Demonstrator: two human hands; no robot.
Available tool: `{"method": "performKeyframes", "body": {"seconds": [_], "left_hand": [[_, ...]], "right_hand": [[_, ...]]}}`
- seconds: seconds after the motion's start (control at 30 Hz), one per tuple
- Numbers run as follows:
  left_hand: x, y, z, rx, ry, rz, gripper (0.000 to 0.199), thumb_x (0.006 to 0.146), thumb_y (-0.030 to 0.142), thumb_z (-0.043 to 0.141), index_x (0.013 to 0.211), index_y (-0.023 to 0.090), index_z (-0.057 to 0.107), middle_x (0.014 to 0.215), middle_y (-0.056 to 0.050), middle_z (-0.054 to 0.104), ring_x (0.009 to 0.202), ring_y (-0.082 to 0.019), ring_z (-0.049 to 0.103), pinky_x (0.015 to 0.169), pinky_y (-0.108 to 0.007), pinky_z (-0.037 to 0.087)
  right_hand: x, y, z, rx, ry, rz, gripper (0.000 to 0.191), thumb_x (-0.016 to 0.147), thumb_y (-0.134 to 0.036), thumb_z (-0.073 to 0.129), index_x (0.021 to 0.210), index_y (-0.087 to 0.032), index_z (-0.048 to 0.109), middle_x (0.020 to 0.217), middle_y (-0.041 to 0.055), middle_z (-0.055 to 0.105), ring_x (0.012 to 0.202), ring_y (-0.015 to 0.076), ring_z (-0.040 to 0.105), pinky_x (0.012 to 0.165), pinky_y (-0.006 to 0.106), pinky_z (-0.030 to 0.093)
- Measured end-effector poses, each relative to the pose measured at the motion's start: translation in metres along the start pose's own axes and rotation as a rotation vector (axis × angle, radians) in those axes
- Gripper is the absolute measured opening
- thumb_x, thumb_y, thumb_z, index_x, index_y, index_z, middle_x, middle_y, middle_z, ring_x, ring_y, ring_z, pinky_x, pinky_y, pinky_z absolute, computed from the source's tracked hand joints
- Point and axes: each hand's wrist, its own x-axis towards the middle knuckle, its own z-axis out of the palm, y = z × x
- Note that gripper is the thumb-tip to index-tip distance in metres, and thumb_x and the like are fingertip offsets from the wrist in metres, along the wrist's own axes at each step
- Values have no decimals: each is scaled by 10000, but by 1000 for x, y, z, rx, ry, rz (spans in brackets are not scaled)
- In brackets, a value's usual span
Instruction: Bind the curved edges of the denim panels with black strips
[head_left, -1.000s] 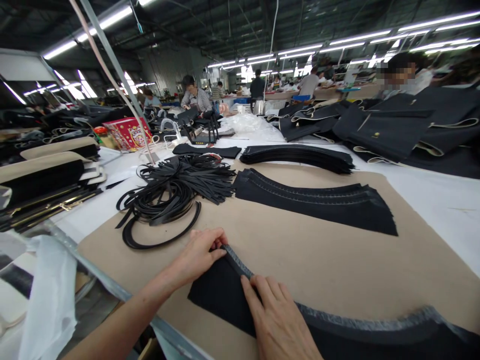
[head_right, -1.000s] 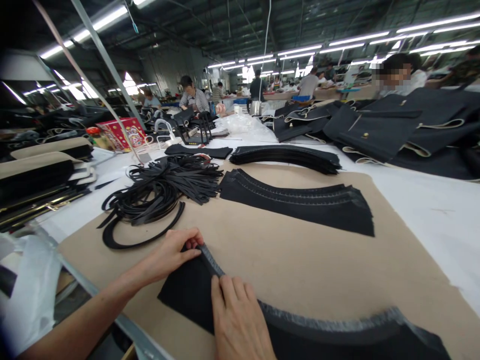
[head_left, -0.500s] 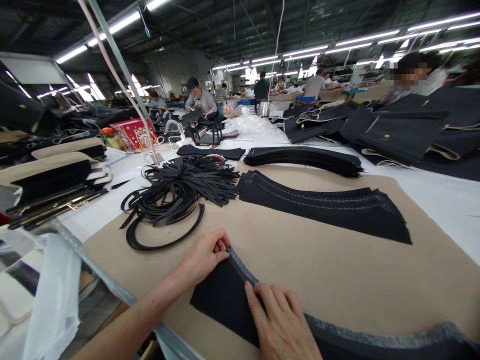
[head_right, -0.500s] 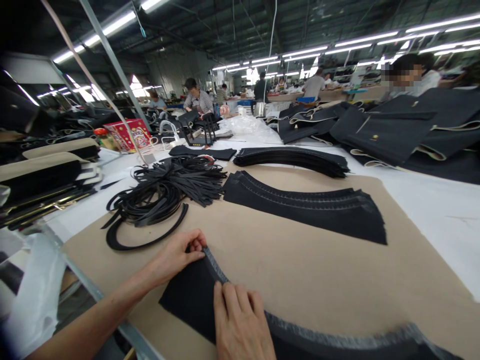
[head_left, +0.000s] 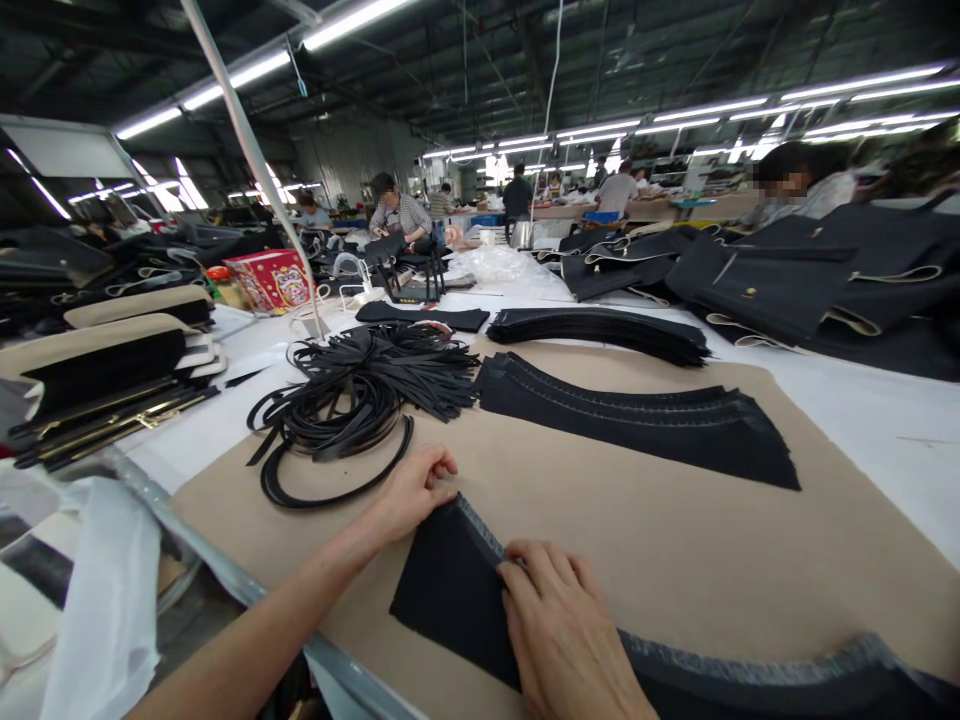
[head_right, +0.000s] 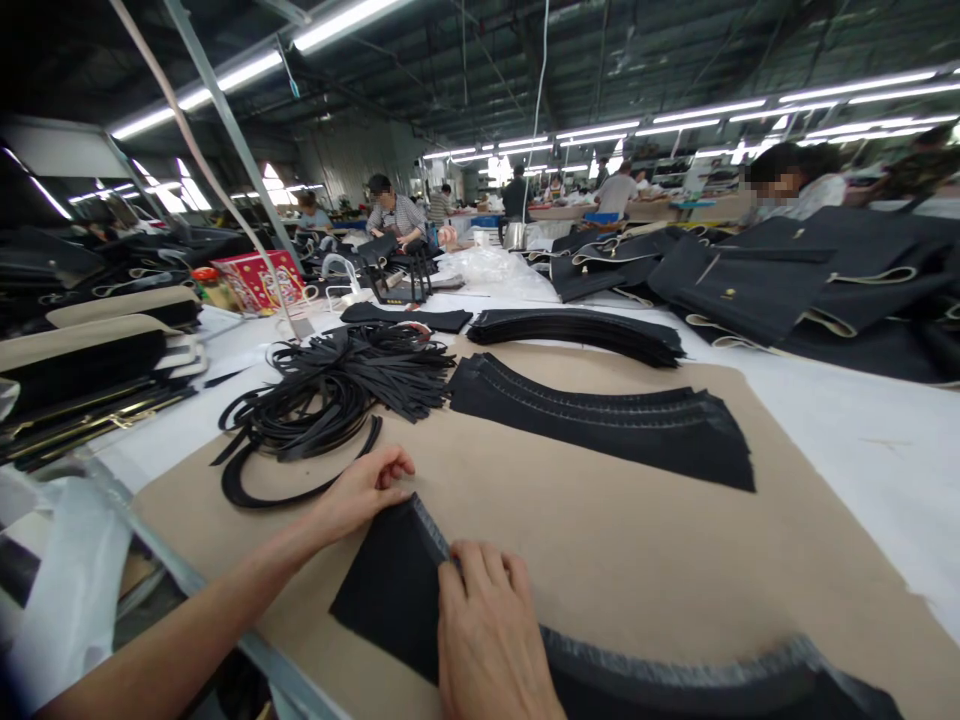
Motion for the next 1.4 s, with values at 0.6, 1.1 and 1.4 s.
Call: {"method": "performKeyframes", "body": {"seconds": [0.6, 1.1, 1.4], "left_hand": [[5, 12, -13, 400, -315, 464, 152, 795, 91, 616, 793, 224, 689, 855, 26, 666, 940, -157, 561, 916, -363, 221], [-3, -21, -22, 628, -170, 890, 260, 943, 144, 457, 1073, 297, 622, 1054, 11, 673, 1101, -168, 504, 1027, -429, 150], [-1, -43, -41, 774, 8, 828, 305, 968, 152, 382, 1151, 271, 595, 1266, -72, 578, 1171, -217, 467, 993, -444, 223]], "right_hand": [[57, -16, 11, 221, -232, 414, 127, 828, -89, 568, 901, -184, 608, 924, 49, 630, 925, 240, 552, 798, 337, 409], [36, -22, 32, -90, -201, 122, 355, 776, 74, 461, 1019, -120, 632, 952, 96, 577, 876, 254, 522, 797, 385, 476], [32, -24, 38, -212, -106, 47, 411, 740, 60, 510, 1105, -99, 613, 942, 98, 578, 853, 247, 523, 777, 374, 480]]}}
